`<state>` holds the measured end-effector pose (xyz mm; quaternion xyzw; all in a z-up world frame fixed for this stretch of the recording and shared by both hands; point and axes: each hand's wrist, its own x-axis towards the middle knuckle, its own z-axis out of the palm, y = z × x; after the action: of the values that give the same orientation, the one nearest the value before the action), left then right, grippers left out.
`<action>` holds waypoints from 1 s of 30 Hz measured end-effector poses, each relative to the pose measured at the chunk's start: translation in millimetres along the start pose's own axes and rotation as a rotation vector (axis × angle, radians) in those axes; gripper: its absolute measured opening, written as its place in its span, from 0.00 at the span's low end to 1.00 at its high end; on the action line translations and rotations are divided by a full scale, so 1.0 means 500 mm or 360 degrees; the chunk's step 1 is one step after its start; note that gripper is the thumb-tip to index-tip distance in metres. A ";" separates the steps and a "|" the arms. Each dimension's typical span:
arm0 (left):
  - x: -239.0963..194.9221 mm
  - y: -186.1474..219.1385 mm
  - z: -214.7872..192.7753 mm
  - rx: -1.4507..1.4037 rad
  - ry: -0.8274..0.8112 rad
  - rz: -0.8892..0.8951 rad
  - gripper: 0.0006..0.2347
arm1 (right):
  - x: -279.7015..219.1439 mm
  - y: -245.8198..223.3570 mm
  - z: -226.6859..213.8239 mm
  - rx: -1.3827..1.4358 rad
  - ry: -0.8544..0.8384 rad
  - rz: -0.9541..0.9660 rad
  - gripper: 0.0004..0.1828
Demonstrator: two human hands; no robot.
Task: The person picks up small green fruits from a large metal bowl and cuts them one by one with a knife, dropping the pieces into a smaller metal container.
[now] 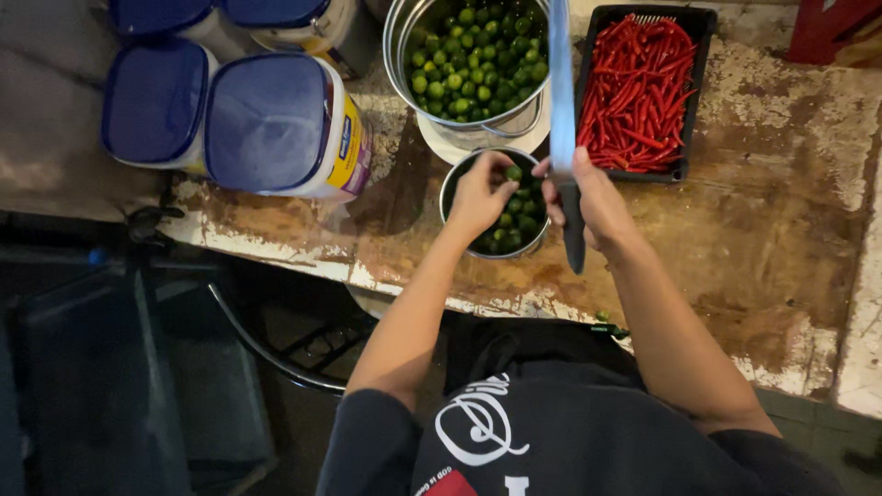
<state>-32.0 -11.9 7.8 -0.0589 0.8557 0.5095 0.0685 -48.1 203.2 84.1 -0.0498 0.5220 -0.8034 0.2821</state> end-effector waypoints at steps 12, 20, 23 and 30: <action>-0.131 0.128 -0.045 -0.1051 0.0442 0.0412 0.19 | -0.043 0.009 0.079 -0.0260 -0.0283 -0.0190 0.32; -0.132 0.102 -0.017 -0.1541 0.0356 0.0366 0.13 | -0.056 -0.007 0.098 -0.1248 -0.0202 -0.0767 0.32; -0.138 0.087 -0.014 -0.1369 0.0399 0.0285 0.11 | -0.061 -0.016 0.103 -0.1245 -0.0181 -0.0671 0.32; -0.123 0.054 -0.023 -0.1485 0.0337 0.0145 0.08 | -0.060 -0.034 0.113 -0.1293 -0.0195 -0.0732 0.30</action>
<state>23.1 -7.3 47.5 -0.0974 0.5398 0.8328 -0.0752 -8.7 177.5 130.6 -0.3178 0.7521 -0.5712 0.0846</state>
